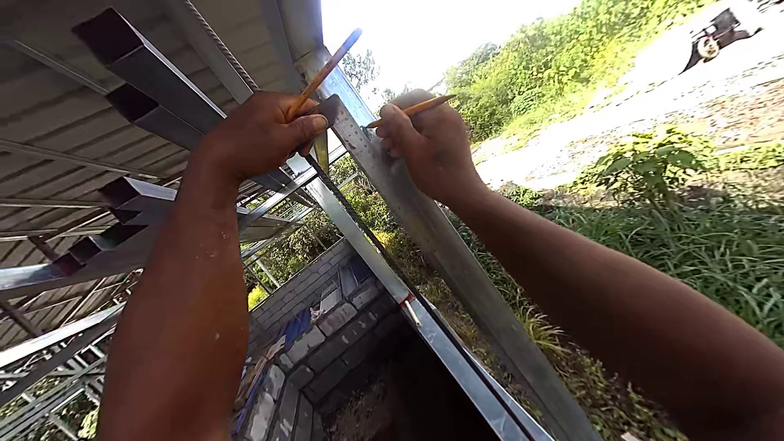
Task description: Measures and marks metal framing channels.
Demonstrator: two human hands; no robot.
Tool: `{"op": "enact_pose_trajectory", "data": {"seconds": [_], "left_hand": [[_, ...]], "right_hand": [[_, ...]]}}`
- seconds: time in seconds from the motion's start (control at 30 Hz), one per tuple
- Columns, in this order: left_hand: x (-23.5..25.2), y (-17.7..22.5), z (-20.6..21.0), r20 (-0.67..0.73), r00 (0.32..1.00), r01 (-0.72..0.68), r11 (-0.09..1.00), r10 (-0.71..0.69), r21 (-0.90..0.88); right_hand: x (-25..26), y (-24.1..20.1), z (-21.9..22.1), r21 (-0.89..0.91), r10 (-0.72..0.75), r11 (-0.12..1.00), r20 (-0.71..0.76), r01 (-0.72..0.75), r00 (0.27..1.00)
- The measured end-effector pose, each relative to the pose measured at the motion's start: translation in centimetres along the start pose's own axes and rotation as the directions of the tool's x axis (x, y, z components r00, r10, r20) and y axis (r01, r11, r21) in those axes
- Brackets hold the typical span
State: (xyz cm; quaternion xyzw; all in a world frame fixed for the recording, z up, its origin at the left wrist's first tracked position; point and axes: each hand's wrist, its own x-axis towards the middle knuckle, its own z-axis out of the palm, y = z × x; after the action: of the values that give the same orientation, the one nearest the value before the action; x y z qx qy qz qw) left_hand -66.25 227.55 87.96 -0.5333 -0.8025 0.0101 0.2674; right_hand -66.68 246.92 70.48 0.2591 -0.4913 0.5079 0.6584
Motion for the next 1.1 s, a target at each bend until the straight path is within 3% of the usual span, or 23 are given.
{"op": "enact_pose_trajectory", "data": {"seconds": [1.1], "left_hand": [[0.0,0.5,-0.1,0.004,1.000,0.030,1.000,-0.030,0.002]], "right_hand": [[2.6,-0.3,0.9,-0.111,0.000,0.994,0.043,0.005,0.999]]}}
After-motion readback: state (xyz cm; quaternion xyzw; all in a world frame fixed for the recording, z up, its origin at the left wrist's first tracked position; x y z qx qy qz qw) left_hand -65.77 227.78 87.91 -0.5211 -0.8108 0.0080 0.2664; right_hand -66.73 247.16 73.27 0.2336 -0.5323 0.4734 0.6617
